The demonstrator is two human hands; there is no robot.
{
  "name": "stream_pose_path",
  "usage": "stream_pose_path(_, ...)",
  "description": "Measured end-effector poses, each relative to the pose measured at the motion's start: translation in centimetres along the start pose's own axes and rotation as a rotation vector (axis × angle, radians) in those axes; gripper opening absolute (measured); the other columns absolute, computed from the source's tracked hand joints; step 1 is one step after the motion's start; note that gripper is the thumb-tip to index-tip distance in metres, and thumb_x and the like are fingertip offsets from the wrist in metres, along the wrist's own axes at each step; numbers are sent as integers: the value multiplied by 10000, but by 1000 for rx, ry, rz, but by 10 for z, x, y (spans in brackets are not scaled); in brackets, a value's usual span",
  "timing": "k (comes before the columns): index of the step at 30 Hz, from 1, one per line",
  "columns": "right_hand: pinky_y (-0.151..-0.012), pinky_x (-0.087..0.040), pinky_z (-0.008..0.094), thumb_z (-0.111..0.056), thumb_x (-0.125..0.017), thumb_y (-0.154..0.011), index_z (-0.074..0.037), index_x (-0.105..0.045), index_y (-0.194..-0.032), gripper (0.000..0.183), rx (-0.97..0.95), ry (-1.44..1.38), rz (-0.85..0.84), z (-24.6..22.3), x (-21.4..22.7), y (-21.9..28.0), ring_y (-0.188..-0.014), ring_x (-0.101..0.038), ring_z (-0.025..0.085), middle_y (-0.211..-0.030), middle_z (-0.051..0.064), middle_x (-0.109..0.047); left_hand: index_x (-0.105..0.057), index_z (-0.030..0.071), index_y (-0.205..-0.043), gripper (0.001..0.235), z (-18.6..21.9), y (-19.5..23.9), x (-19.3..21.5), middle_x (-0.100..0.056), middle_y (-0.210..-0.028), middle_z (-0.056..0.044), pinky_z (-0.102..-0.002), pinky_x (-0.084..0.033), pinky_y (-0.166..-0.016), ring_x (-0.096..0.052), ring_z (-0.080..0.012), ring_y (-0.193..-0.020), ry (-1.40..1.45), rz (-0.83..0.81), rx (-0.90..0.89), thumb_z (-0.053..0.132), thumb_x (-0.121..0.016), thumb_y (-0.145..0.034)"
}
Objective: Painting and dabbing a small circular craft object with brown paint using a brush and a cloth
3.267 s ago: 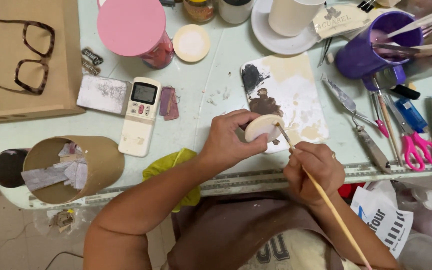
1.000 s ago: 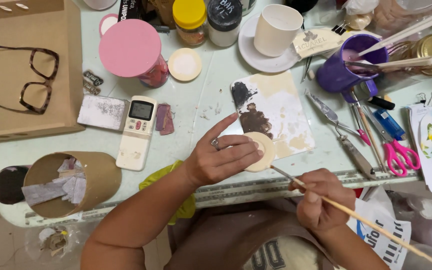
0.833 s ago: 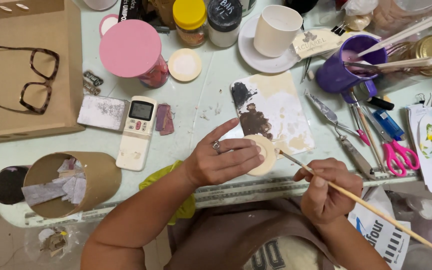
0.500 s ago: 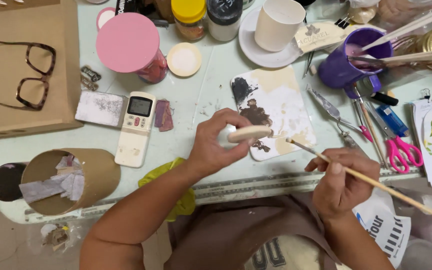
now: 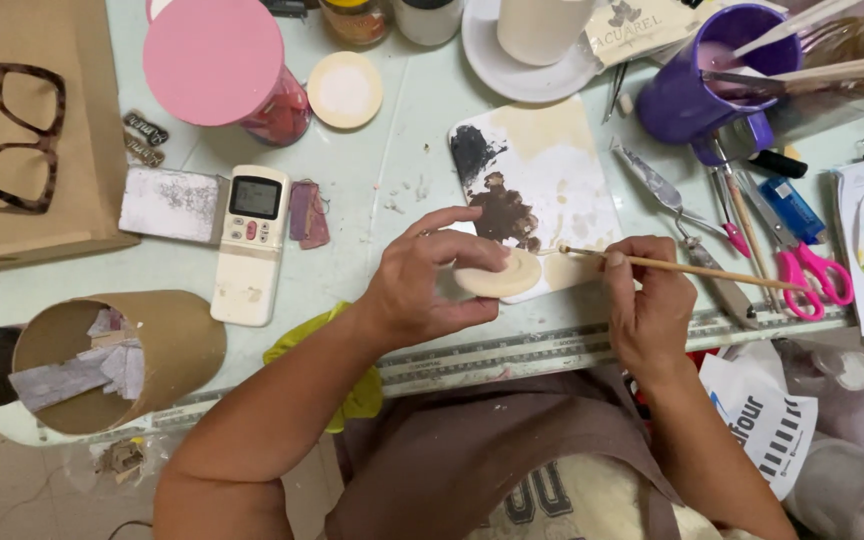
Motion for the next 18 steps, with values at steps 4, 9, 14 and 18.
stream_pose_path(4, -559, -468, 394, -140, -488, -974, -7, -518, -905, 152, -3, 136, -36, 11, -3, 4, -626, -596, 317, -724, 160, -610, -568, 38, -910, 330, 6, 4, 1, -684, -821, -57, -491, -495, -890, -681, -245, -754, -13, 41, -317, 5, -757, -642)
stream_pose_path(9, -489, -436, 408, -118, -509, -959, -7, -533, -891, 132, 134, 170, 13, -16, -1, -2, -575, -558, 345, -708, 177, -599, -515, 25, -989, 319, 16, 6, 2, -676, -860, -61, -529, -530, -820, -680, -248, -756, -72, 110, -519, 89, -722, -754)
stream_pose_path(14, -379, -443, 248, -66, -433, -875, 38, -486, -832, 125, 413, -314, 298, -50, 5, 21, -425, -506, 184, -636, 168, -499, -442, 31, -1023, 469, 3, 12, 1, -637, -929, -85, -511, -510, -930, -687, -234, -835, -96, -42, -428, 96, -808, -737)
stream_pose_path(18, -323, -430, 240, -21, -420, -884, 15, -466, -889, 58, 653, -395, 115, -63, -6, 29, -354, -475, 156, -524, 89, -472, -419, -2, -1036, 488, 5, 13, 1, -616, -957, -65, -529, -524, -909, -684, -242, -803, -130, -38, -466, 95, -802, -749)
Point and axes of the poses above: each hand's wrist, its own y-axis away from the middle knuckle, its own x-axis out of the back of the hand, z = x × y, the point moved 5 cm from there along -y, towards the middle knuckle
